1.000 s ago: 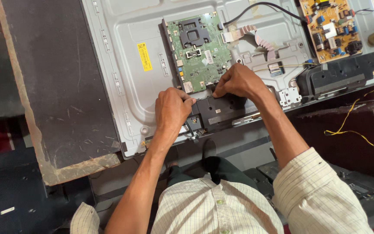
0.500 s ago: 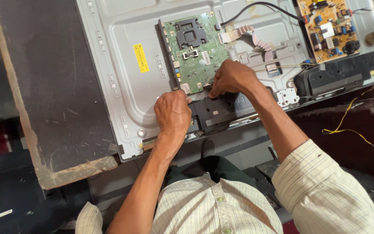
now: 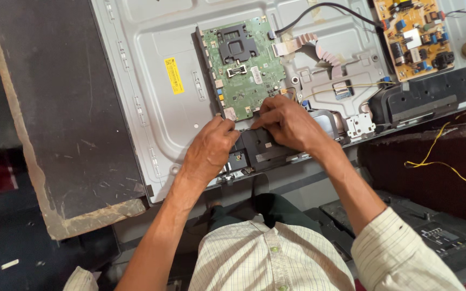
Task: The person uses a red-handled screwdriver to loosen screws on a disassembled television chassis, then installs a black plastic component and connects several wires to the mainboard. The person secures the component and organizes the wiring within the chassis.
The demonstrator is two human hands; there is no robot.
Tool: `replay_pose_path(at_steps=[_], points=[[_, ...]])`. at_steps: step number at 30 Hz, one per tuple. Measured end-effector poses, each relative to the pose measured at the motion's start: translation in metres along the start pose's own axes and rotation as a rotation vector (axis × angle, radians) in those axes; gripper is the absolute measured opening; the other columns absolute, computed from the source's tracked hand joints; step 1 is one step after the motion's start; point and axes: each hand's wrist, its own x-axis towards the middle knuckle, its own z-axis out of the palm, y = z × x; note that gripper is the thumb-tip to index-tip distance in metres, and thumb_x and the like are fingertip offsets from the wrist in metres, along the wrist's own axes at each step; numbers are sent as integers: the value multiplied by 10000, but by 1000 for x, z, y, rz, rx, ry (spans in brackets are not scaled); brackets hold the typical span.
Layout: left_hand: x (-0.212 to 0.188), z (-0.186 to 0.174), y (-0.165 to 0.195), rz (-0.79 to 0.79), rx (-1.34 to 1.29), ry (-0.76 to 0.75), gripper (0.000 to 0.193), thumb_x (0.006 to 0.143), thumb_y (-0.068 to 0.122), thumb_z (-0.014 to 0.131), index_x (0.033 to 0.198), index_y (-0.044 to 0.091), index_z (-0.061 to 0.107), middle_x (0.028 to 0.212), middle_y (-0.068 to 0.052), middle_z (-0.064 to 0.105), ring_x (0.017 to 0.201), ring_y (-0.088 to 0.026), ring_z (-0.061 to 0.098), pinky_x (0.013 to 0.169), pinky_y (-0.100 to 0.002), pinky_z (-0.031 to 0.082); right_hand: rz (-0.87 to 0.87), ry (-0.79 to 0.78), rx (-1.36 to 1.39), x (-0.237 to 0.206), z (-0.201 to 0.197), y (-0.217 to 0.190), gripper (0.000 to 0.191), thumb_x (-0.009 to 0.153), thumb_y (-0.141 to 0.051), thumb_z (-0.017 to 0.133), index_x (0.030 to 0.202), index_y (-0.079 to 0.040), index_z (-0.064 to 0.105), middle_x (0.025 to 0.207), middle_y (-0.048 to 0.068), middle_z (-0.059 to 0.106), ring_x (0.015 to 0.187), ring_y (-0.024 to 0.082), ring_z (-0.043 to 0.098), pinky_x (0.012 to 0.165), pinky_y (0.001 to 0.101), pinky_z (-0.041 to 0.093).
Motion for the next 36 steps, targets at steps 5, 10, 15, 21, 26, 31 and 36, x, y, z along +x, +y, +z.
replay_pose_path(at_steps=[5,10,15,21,26,31,36], points=[[3,3,-7,-44,-90,-11,275,737,-114,601,942,-25,762,935,-155,688,972,-359,644,870,-443,547,-30,14,-86,-15,12,1,441,738,90,668,1061,-168,821,1036,46,676,973,283,630,831,405,545],[11,7,-12,-146,-207,4,282,731,-128,572,916,-46,768,859,-198,695,849,-391,677,795,-473,550,-67,-57,-197,-12,9,0,529,646,56,708,1111,-178,809,1057,42,649,928,286,594,806,408,534],[12,12,-10,-242,-202,19,269,741,-109,586,914,-31,777,877,-204,709,851,-401,692,798,-471,556,-76,-59,-214,-14,7,-5,553,576,18,726,1099,-143,805,1037,57,653,917,307,585,785,421,520],[8,15,-11,-329,-337,131,224,779,-74,603,923,-17,765,913,-189,735,876,-389,711,815,-445,571,23,89,-121,-15,18,-1,361,763,82,653,1040,-101,796,1031,55,679,949,287,600,843,417,523],[2,14,-10,-204,-261,120,224,802,-86,586,954,-30,742,934,-189,720,947,-392,686,887,-451,551,45,107,-63,-15,19,1,310,773,57,643,1001,-93,790,1019,62,677,952,277,623,829,405,533],[5,14,-5,-245,-185,44,144,810,-63,636,924,-27,716,908,-182,667,911,-388,653,844,-479,536,101,97,-28,-9,17,-6,122,810,-94,751,928,-78,780,959,66,676,911,287,617,796,416,523],[9,16,2,-221,4,44,187,698,-58,650,882,-36,679,884,-174,642,868,-374,651,721,-500,524,261,29,-27,3,18,-8,151,811,-220,815,872,-83,791,900,84,680,905,308,624,773,440,506]])
